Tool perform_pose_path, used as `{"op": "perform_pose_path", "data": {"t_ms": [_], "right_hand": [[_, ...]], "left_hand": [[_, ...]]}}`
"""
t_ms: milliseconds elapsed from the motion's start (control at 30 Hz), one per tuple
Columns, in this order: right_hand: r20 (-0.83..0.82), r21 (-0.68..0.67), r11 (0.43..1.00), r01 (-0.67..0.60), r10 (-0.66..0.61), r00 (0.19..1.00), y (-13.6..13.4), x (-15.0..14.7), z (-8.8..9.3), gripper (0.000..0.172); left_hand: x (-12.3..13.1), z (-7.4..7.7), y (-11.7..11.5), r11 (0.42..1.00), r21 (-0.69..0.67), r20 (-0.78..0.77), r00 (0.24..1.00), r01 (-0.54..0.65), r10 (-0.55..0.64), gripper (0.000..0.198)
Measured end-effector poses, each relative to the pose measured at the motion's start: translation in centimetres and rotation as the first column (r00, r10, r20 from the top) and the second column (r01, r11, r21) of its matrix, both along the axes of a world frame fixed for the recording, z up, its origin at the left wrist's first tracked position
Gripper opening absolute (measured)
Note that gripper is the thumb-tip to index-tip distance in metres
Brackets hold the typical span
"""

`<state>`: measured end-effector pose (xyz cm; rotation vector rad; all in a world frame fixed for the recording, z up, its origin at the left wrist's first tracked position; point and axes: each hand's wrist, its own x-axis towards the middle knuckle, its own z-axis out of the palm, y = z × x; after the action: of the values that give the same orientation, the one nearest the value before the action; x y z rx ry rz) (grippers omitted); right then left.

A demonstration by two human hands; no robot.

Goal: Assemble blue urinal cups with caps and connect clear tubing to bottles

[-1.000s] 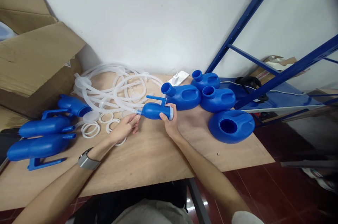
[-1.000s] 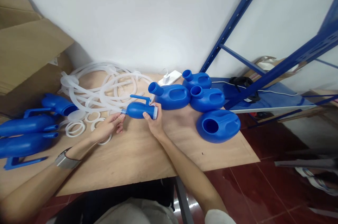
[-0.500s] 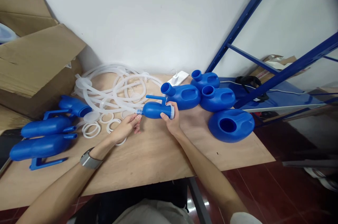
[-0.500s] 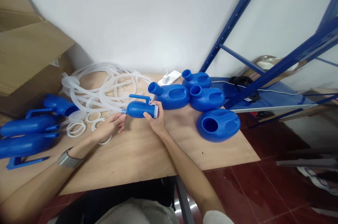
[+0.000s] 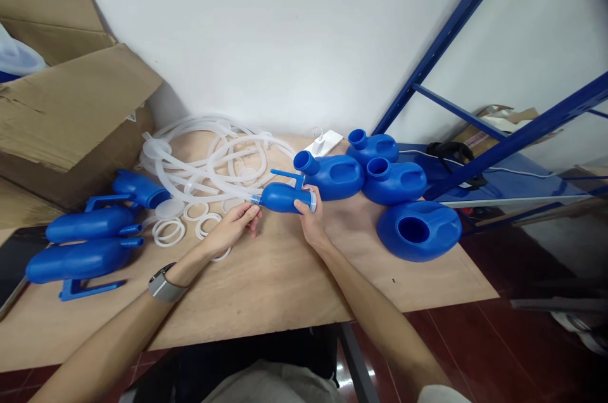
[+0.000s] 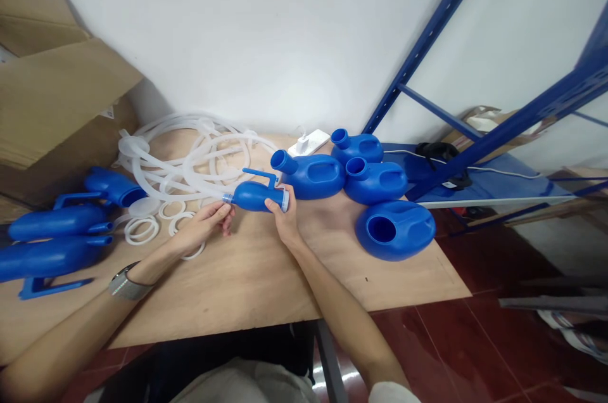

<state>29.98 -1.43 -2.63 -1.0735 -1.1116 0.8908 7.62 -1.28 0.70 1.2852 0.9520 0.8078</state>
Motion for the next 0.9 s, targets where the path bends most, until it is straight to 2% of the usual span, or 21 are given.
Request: {"op": "perform_pose_path", "data": {"t_ms": [167,267,367,500,600,700,767,833,900], "right_hand": [[0.007,0.004,1.000,-0.030,0.030,1.000,-0.5,-0.1,0.8,0.045],[0.080,0.069,0.994,-0.082,0.077,0.994,-1.2,0.5,1.9,0.047],[0.111,0.067,0.975,-0.214,0.206,0.972,-1.5,1.1,2.3,0.049],[0.095,0.027,0.946,-0.324,0.321,0.942,-1.1,1.3,1.8,0.052],[0.184,-0.016,0.913,-0.407,0.402,0.897,-0.7,0.9,1.3,0.049],[0.348,-0.037,0.884,-0.466,0.449,0.823,-0.8,0.1,1.3,0.050],[0.385,-0.034,0.870,-0.491,0.465,0.797,-0.9,-0.1,1.3,0.054],[0.365,-0.042,0.866,-0.498,0.477,0.799,-1.0,-0.1,1.3,0.055],[0.336,-0.038,0.890,-0.453,0.439,0.834,-0.8,0.1,1.1,0.053]], "left_hand": [[0.0,0.1,-0.1,0.998,-0.036,0.031,0.998,-0.056,0.057,0.061],[0.0,0.6,-0.1,0.980,-0.086,0.134,0.973,-0.179,0.189,0.056],[-0.6,1.5,0.6,0.936,-0.157,0.301,0.888,-0.314,0.348,0.059],[-2.7,2.9,2.1,0.884,-0.204,0.474,0.747,-0.421,0.466,0.039],[-4.5,4.0,2.7,0.863,-0.185,0.551,0.678,-0.470,0.487,0.028],[-5.9,5.0,2.6,0.872,-0.147,0.601,0.658,-0.467,0.454,0.025],[-6.5,5.5,2.5,0.883,-0.129,0.619,0.658,-0.452,0.428,0.021],[-7.0,5.7,2.6,0.887,-0.142,0.625,0.655,-0.440,0.425,0.016],[-7.3,5.6,2.9,0.885,-0.185,0.611,0.655,-0.427,0.444,0.012]]}}
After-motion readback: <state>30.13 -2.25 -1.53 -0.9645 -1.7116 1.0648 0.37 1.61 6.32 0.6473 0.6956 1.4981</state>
